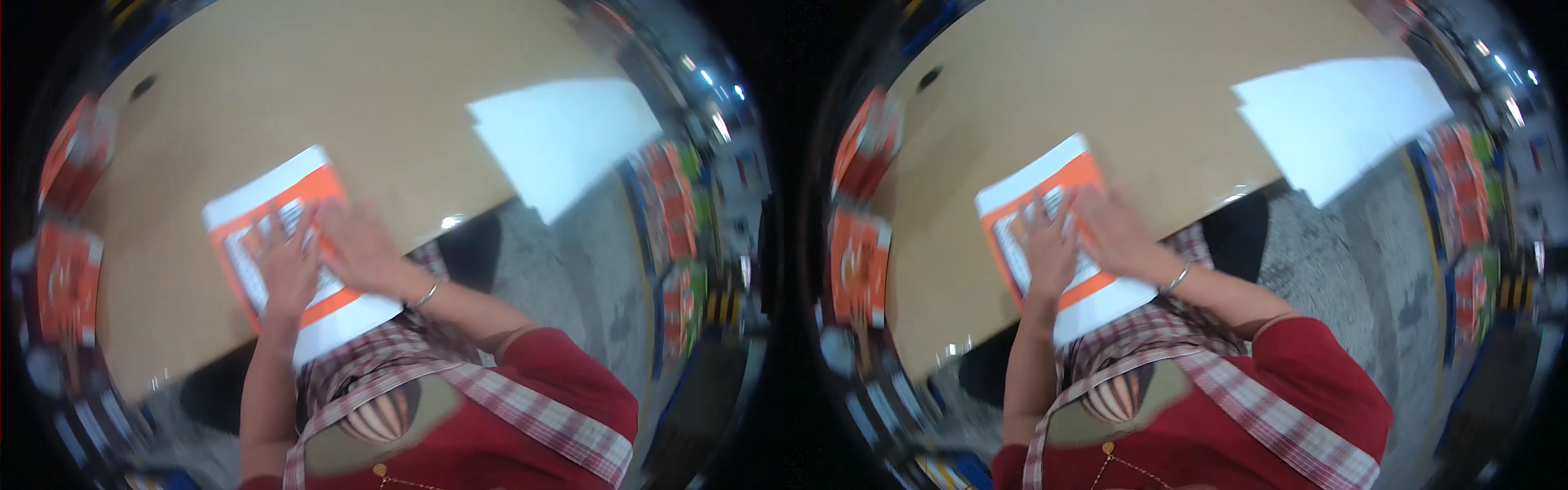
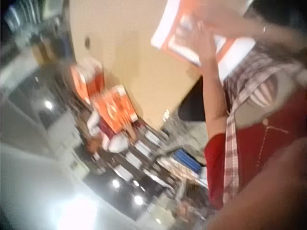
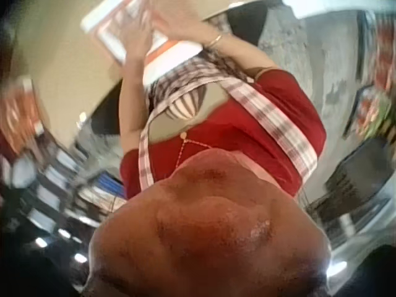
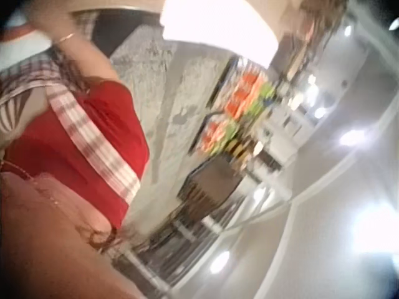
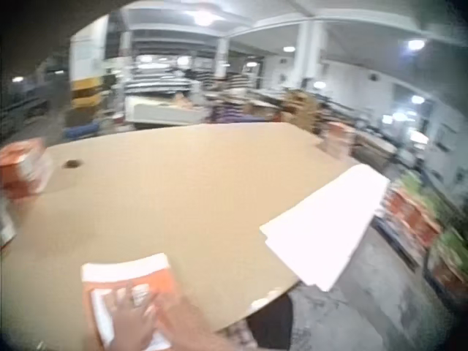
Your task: Organizing and stacking flat cardboard packaging sleeves on a workbench.
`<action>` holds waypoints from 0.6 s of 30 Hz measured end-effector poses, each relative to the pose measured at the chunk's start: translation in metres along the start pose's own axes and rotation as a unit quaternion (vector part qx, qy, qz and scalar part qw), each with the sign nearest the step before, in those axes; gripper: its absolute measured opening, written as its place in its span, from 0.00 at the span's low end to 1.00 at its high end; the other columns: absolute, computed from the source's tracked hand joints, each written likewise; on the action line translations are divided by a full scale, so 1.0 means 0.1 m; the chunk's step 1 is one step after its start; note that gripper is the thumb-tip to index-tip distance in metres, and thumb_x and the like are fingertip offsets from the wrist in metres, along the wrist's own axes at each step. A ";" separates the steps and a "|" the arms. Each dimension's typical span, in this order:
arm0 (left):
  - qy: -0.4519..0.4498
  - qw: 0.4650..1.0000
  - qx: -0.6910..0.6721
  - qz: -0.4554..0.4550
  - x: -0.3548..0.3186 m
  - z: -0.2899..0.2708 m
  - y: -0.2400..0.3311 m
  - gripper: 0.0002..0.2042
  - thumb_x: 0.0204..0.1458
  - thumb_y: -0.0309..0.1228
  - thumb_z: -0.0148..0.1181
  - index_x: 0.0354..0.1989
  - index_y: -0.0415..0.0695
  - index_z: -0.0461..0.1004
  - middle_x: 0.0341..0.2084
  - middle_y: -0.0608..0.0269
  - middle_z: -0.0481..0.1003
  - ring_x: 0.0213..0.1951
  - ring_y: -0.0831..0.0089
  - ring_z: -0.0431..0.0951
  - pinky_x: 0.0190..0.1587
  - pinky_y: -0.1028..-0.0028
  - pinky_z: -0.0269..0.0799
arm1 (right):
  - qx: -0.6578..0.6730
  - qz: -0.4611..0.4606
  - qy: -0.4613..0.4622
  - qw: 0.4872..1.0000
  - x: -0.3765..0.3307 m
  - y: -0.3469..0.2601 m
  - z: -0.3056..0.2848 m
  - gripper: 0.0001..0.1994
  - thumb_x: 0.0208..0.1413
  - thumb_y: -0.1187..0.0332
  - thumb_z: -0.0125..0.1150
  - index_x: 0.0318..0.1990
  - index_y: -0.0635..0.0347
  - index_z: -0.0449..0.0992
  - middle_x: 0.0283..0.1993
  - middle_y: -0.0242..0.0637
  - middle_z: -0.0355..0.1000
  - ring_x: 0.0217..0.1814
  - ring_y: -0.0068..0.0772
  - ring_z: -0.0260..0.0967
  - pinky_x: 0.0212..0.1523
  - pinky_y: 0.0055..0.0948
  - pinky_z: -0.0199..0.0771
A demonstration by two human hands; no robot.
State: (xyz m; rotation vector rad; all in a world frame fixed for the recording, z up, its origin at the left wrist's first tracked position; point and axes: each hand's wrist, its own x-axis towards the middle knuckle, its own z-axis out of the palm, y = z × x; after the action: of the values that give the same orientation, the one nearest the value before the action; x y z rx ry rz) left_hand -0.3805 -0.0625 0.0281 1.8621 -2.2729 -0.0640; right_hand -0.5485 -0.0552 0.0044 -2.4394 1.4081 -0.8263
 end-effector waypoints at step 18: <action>-0.054 0.998 0.043 -0.010 -0.12 -0.50 0.27 0.27 0.63 0.47 0.48 0.71 0.70 0.55 0.74 0.53 0.40 0.72 0.40 0.38 0.66 0.33 0.29 | -0.221 0.355 -0.353 0.837 -0.76 1.70 -2.63 0.49 0.49 0.72 0.66 0.74 0.29 0.41 0.72 0.65 0.48 0.69 0.59 0.58 0.64 0.44 0.65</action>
State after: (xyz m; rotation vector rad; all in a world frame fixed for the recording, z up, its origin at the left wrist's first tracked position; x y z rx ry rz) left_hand -0.3956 -0.0407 0.0802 1.9704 -2.3623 -0.0732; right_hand -0.8497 -0.0545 0.1189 -1.8286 2.0394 0.5653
